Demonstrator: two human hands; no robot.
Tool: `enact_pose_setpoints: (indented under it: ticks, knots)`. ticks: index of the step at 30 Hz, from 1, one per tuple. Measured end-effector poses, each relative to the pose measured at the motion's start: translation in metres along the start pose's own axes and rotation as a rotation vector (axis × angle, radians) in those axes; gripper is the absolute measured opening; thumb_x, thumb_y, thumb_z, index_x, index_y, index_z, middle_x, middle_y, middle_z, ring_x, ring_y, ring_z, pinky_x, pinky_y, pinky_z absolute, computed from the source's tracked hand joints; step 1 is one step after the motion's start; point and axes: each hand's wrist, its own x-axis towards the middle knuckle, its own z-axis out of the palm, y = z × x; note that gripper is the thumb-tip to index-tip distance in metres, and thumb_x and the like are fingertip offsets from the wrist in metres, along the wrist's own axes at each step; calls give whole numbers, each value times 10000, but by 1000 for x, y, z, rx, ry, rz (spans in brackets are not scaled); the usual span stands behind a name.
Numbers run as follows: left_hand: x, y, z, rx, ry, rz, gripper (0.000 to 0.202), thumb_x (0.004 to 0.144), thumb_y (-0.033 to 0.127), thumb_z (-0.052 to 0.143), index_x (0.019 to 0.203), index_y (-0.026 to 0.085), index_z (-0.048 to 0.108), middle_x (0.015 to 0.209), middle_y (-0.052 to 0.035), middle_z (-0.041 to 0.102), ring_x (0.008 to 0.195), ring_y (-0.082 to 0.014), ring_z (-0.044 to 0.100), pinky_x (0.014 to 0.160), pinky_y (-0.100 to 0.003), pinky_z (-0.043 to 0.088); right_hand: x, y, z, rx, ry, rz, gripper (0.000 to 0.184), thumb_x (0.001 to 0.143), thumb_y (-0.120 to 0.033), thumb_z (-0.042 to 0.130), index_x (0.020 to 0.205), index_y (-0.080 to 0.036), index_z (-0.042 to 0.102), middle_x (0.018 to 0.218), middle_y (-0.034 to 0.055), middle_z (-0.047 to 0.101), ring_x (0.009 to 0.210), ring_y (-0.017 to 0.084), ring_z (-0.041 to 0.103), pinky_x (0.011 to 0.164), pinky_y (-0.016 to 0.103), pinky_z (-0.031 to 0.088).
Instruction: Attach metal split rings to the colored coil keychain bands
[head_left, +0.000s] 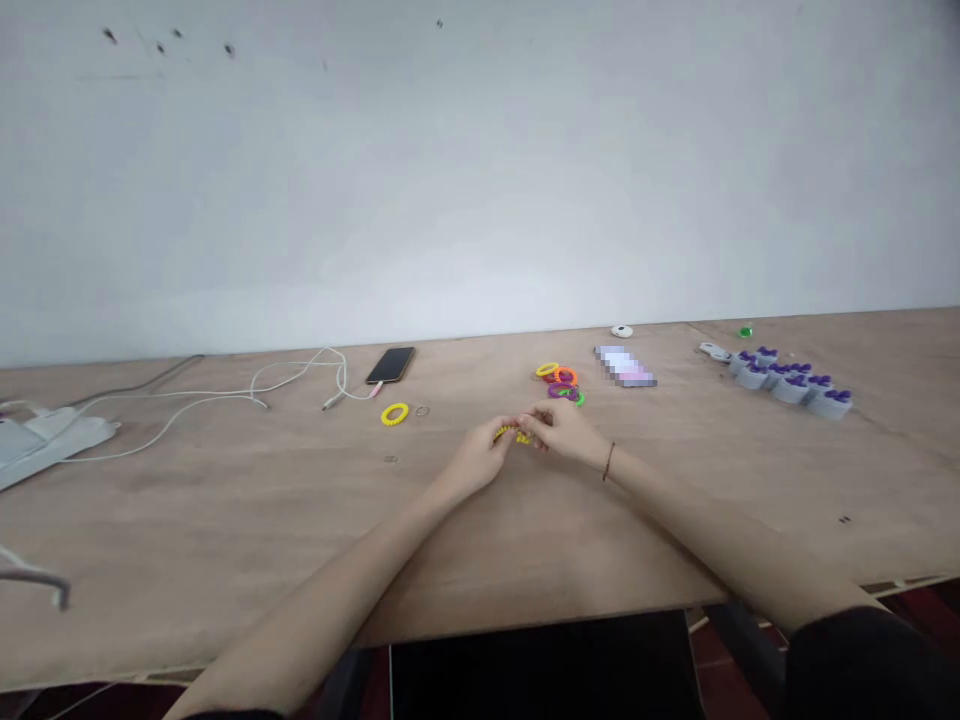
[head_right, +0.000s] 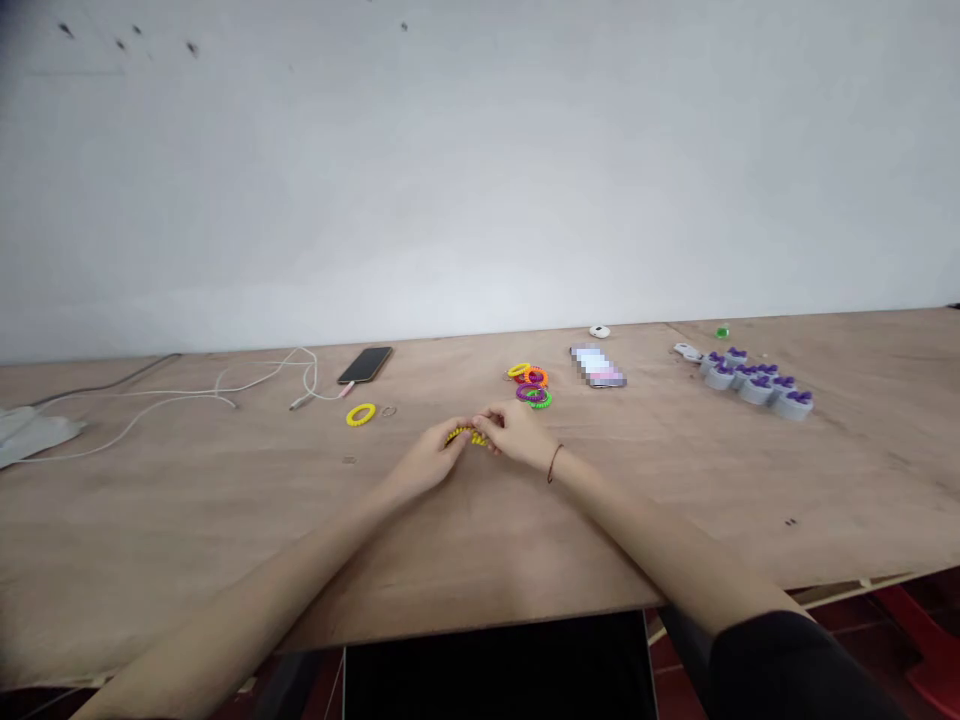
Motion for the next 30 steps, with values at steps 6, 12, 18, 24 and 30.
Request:
enact_pose_setpoints:
  ticks: [6, 12, 18, 24, 30]
  knots:
    - [-3, 2, -1, 138, 92, -33, 227, 824, 280, 433, 897, 204, 634, 826, -39, 671, 776, -205, 595, 739, -286, 421, 1, 1, 3, 112, -19, 0, 242, 792, -356, 519, 777, -141, 629, 536, -11, 581, 453, 108, 542, 454, 223, 452]
    - [-1, -3, -3, 143, 199, -26, 226, 848, 288, 426, 946, 196, 608, 908, -45, 672, 828, -198, 604, 749, -286, 423, 0, -2, 6, 167, 35, 10, 234, 774, -312, 561, 911, -142, 648, 763, 54, 677, 597, 133, 614, 579, 272, 518]
    - [-3, -2, -4, 217, 223, 79, 195, 835, 279, 473, 967, 209, 599, 996, -53, 665, 909, -210, 602, 808, -310, 428, -5, -8, 6, -238, 125, -178, 207, 811, -224, 508, 947, -202, 661, 815, 52, 689, 700, 164, 617, 626, 281, 486]
    - [-5, -4, -5, 270, 235, 208, 178, 815, 219, 502, 963, 217, 601, 1127, -67, 618, 1022, -209, 572, 905, -328, 405, -6, -10, 10, -185, 116, -186, 152, 794, -231, 501, 837, -178, 636, 790, 28, 659, 645, 128, 579, 590, 243, 454]
    - [-4, -2, -5, 303, 255, 195, 212, 820, 243, 503, 1002, 236, 611, 1069, -46, 656, 942, -202, 614, 832, -311, 445, -2, -5, 9, -26, 109, -112, 179, 796, -297, 502, 809, -162, 617, 738, 15, 619, 631, 124, 552, 576, 241, 448]
